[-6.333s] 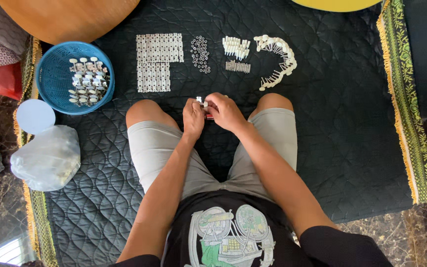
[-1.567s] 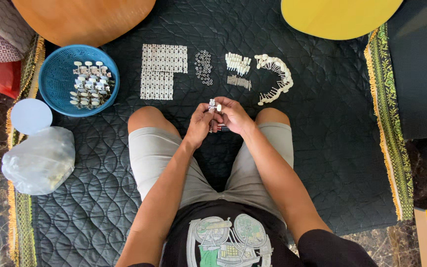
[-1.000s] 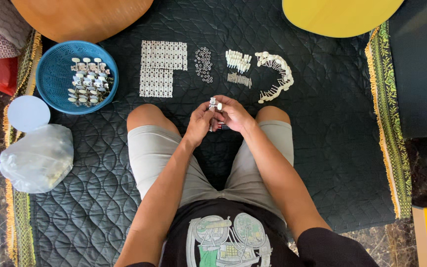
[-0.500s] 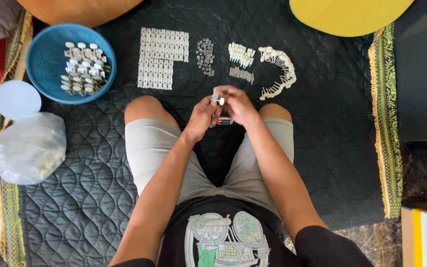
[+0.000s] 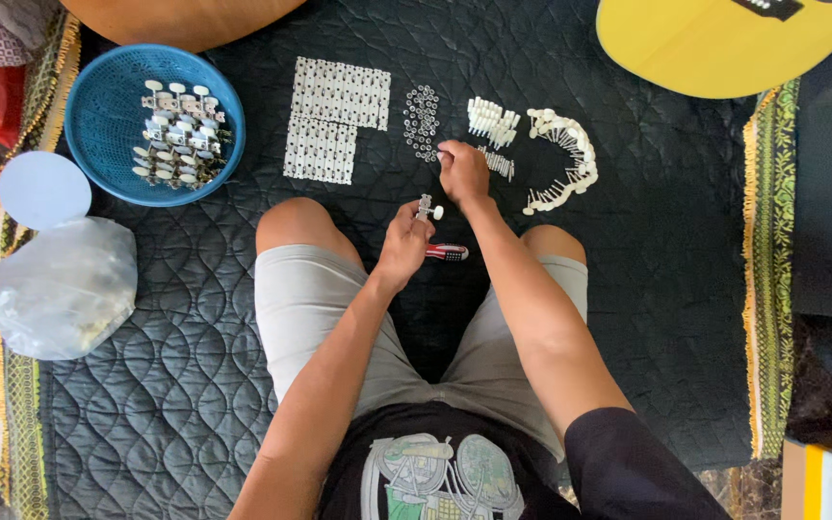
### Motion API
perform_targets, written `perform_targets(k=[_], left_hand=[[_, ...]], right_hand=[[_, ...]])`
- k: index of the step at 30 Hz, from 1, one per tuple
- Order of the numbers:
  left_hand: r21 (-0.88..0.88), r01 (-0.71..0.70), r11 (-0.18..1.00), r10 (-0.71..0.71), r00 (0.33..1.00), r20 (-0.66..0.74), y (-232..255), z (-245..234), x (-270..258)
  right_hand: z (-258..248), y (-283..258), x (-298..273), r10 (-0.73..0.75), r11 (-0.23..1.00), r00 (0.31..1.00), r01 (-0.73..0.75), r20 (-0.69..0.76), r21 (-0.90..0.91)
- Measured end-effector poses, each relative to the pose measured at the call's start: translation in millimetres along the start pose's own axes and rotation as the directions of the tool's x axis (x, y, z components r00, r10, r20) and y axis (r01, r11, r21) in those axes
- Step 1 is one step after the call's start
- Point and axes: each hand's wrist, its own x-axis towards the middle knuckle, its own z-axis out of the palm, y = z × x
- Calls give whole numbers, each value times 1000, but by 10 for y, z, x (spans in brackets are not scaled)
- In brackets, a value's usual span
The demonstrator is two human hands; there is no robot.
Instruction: The person sits on a mat and assembles small mechanical parts using a screwdriver. They pick up a metal component, insert a screw, and tighten it, repeating this process with several similar parts laid out on the mat.
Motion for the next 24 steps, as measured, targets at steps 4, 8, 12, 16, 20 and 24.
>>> perform_targets(k=[4, 8, 12, 16, 20, 24], left_hand=[[71, 14, 997, -14, 1000, 8, 128, -19, -64], [64, -26, 998, 25, 1000, 13, 169, -3, -96], [55, -58, 997, 57, 998, 20, 161, 2, -103], [88, -58, 994, 56, 998, 21, 136, -24, -89], [79, -79, 994, 77, 997, 24, 91, -21, -78], [63, -83, 995, 82, 996, 22, 54, -23, -57]], right_hand=[[37, -75, 73, 116, 988, 992, -109, 59, -113], [85, -40, 129, 151, 980, 985, -139, 79, -144], [-16, -135, 121, 159, 980, 978, -140, 135, -145], [-160, -320, 97, 200, 970, 968, -173, 155, -171], [-360, -550, 24, 177, 974, 966, -144, 189, -176], [-465, -625, -21, 116, 989, 977, -98, 177, -109]])
